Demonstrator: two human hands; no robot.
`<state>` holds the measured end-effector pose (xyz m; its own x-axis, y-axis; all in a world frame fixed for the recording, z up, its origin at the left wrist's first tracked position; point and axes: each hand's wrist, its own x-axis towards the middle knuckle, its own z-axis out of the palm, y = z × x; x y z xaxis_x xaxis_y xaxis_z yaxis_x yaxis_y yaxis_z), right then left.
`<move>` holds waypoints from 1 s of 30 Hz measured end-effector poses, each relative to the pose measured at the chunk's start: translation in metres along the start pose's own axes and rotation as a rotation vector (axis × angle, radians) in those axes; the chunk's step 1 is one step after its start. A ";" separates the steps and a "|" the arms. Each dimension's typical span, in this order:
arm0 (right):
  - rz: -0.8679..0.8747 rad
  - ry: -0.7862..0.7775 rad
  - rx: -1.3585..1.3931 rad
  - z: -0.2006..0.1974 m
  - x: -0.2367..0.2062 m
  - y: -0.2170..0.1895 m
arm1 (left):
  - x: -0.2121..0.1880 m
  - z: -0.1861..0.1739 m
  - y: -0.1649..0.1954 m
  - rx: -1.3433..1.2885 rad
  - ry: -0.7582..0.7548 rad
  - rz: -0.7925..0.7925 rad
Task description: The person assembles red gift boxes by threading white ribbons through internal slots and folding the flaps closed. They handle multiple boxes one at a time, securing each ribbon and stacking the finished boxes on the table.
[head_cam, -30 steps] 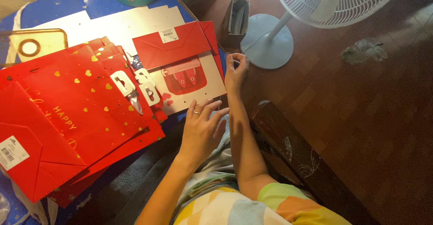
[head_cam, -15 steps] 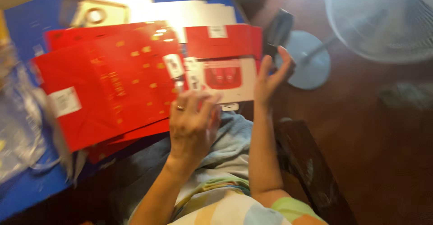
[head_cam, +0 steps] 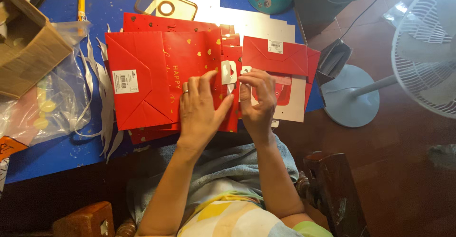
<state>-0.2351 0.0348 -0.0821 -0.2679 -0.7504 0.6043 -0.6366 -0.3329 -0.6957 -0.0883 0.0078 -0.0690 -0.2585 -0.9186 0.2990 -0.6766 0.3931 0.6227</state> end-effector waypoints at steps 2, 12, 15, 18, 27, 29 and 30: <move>-0.062 -0.074 0.000 -0.008 0.007 -0.013 | -0.003 -0.010 -0.007 -0.122 0.014 0.018; -0.370 -0.781 -0.031 -0.023 0.055 -0.085 | -0.015 -0.117 0.015 -0.052 0.078 0.126; -0.416 -0.966 -0.152 -0.010 0.079 -0.100 | -0.020 -0.159 0.038 0.161 0.097 0.216; -0.220 -1.118 -0.228 0.011 0.101 -0.116 | -0.012 -0.180 0.059 0.221 0.126 0.292; -0.322 -1.092 -0.525 0.045 0.126 -0.131 | -0.001 -0.237 0.056 0.281 0.468 0.445; -0.351 -1.071 -0.532 0.049 0.125 -0.129 | -0.001 -0.237 0.057 0.284 0.504 0.461; -0.364 -1.052 -0.529 0.052 0.125 -0.128 | -0.001 -0.236 0.059 0.296 0.508 0.468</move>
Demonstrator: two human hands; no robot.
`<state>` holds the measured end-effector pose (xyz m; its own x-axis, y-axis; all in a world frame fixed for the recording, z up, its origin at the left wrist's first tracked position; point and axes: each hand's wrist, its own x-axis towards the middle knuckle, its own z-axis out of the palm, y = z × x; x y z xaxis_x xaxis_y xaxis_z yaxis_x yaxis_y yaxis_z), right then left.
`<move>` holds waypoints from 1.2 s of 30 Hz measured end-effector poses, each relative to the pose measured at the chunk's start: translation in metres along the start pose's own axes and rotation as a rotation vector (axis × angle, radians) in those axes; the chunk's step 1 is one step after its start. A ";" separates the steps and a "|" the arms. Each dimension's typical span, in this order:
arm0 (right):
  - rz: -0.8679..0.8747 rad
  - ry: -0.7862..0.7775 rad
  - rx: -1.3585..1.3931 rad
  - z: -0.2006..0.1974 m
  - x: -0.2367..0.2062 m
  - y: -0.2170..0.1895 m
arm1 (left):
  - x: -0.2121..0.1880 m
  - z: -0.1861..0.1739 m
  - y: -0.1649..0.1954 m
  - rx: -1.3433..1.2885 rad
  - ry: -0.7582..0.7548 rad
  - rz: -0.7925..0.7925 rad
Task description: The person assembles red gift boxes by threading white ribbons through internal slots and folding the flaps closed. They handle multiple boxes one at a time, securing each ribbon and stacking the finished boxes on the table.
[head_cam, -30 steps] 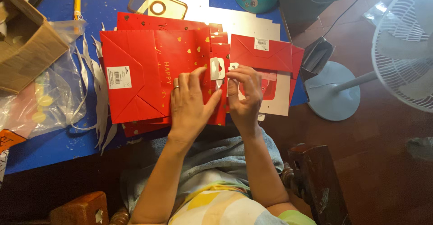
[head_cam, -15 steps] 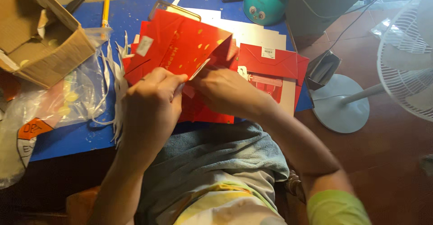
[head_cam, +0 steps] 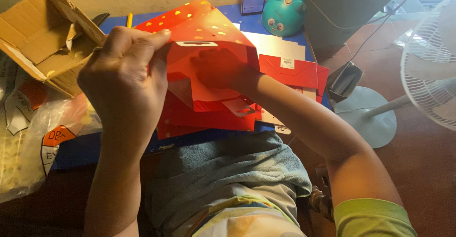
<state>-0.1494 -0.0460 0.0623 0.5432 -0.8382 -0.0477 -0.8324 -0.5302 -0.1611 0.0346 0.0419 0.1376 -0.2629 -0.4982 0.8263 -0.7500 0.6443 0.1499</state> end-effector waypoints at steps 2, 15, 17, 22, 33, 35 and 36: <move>-0.012 0.058 -0.011 0.003 0.007 -0.002 | 0.002 -0.001 0.003 -0.009 0.001 0.006; 0.000 0.235 -0.123 0.010 0.077 -0.021 | 0.015 0.000 0.006 0.066 -0.013 0.009; 0.002 0.260 -0.147 0.012 0.075 -0.020 | 0.013 0.000 0.000 0.091 -0.030 -0.020; -0.022 0.317 -0.182 0.015 0.054 -0.011 | 0.005 0.000 -0.021 0.193 -0.003 0.012; -0.072 0.298 -0.250 0.020 0.020 -0.008 | 0.023 0.015 -0.036 0.441 -0.019 0.118; -0.088 0.309 -0.279 0.015 0.018 -0.009 | 0.024 0.016 -0.029 0.512 -0.107 0.116; -0.098 0.322 -0.289 0.012 0.017 -0.009 | 0.024 0.019 -0.026 0.513 -0.148 0.111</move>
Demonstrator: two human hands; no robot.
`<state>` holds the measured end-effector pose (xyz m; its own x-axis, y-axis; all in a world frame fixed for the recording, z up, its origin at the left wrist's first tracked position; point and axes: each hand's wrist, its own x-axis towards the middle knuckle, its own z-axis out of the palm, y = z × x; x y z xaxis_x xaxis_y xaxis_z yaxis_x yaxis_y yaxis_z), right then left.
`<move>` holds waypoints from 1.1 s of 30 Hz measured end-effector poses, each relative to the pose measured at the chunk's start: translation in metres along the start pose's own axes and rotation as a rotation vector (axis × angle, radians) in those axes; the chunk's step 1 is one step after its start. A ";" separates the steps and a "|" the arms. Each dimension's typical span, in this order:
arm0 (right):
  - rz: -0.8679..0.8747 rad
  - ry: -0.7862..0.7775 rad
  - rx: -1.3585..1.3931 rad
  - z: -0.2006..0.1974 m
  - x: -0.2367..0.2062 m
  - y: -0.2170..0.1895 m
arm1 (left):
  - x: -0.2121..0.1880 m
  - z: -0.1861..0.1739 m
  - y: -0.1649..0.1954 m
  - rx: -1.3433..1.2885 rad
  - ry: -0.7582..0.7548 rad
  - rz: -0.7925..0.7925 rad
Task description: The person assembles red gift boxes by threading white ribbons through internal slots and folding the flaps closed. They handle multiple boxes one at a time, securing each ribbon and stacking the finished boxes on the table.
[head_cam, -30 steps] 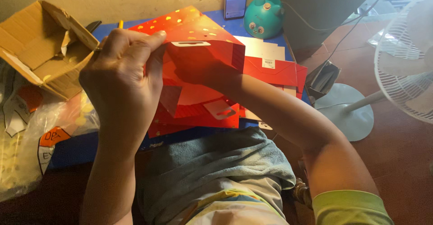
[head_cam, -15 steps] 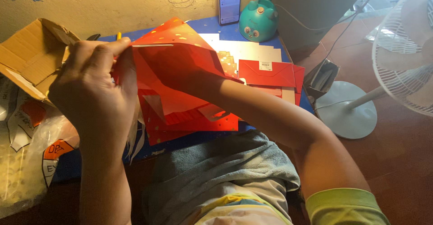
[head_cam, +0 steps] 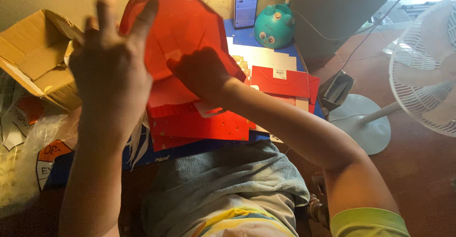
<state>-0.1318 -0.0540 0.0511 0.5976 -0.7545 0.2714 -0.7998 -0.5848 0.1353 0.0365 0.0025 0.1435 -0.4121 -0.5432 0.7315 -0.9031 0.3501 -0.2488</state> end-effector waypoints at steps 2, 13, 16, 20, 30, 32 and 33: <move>-0.028 0.051 -0.014 -0.010 -0.004 0.004 | 0.002 0.002 0.001 -0.034 -0.094 -0.005; -0.221 0.460 -0.002 -0.069 -0.082 0.030 | -0.009 0.012 0.001 -0.194 -0.043 -0.011; -0.187 0.582 0.197 -0.072 -0.103 0.038 | -0.013 0.016 0.005 -0.166 -0.039 -0.004; 0.094 0.761 0.618 -0.058 -0.135 0.041 | -0.024 0.022 0.011 -0.219 -0.037 -0.009; 0.807 1.357 1.755 0.065 -0.181 0.107 | -0.064 0.005 0.063 -0.380 -0.321 -0.067; 0.950 1.315 1.909 0.095 -0.184 0.115 | -0.069 0.012 0.075 -0.455 -0.336 -0.054; 0.990 1.266 1.988 0.109 -0.185 0.116 | -0.071 0.017 0.085 -0.514 -0.343 -0.035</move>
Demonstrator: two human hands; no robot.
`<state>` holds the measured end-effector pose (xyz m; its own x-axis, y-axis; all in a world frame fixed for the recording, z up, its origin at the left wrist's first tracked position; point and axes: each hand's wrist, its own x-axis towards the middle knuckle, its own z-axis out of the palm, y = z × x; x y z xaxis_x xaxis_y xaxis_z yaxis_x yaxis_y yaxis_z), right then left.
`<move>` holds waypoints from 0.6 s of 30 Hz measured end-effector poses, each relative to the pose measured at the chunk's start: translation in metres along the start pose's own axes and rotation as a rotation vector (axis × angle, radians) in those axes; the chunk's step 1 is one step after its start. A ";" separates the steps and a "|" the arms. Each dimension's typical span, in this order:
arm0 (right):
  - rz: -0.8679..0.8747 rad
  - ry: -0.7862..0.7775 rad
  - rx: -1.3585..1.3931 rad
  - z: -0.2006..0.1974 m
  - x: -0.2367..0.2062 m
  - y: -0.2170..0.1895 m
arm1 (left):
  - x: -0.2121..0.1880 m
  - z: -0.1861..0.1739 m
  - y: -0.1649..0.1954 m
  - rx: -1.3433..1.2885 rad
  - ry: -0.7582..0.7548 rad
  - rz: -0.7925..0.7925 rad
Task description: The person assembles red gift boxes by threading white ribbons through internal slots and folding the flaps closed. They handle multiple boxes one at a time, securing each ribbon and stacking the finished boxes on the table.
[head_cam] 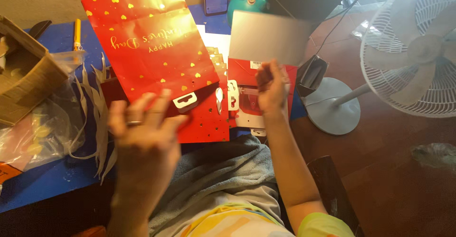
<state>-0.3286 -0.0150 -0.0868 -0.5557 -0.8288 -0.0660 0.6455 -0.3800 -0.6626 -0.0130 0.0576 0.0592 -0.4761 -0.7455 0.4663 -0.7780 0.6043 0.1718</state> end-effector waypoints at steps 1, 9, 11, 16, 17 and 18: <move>0.050 0.050 0.017 -0.006 0.003 0.009 | 0.000 0.011 0.007 -0.055 -0.014 0.024; 0.307 0.103 0.068 -0.015 0.016 0.033 | 0.018 0.079 0.052 -0.315 0.015 0.210; 0.446 0.045 0.082 -0.015 0.019 0.032 | 0.019 0.074 0.048 -0.351 0.034 0.211; 0.061 -0.168 -0.323 0.002 0.002 0.035 | 0.012 0.039 -0.015 -0.217 0.218 -0.098; -0.063 -0.223 -0.439 0.009 -0.003 0.035 | 0.017 0.038 -0.030 -0.150 0.349 -0.123; -0.163 -0.287 -0.604 0.020 -0.007 0.035 | 0.023 0.039 -0.045 -0.083 0.479 -0.141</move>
<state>-0.2915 -0.0307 -0.0943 -0.4061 -0.8881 0.2154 0.1135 -0.2829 -0.9524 -0.0048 0.0026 0.0281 -0.1118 -0.6204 0.7762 -0.7770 0.5415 0.3209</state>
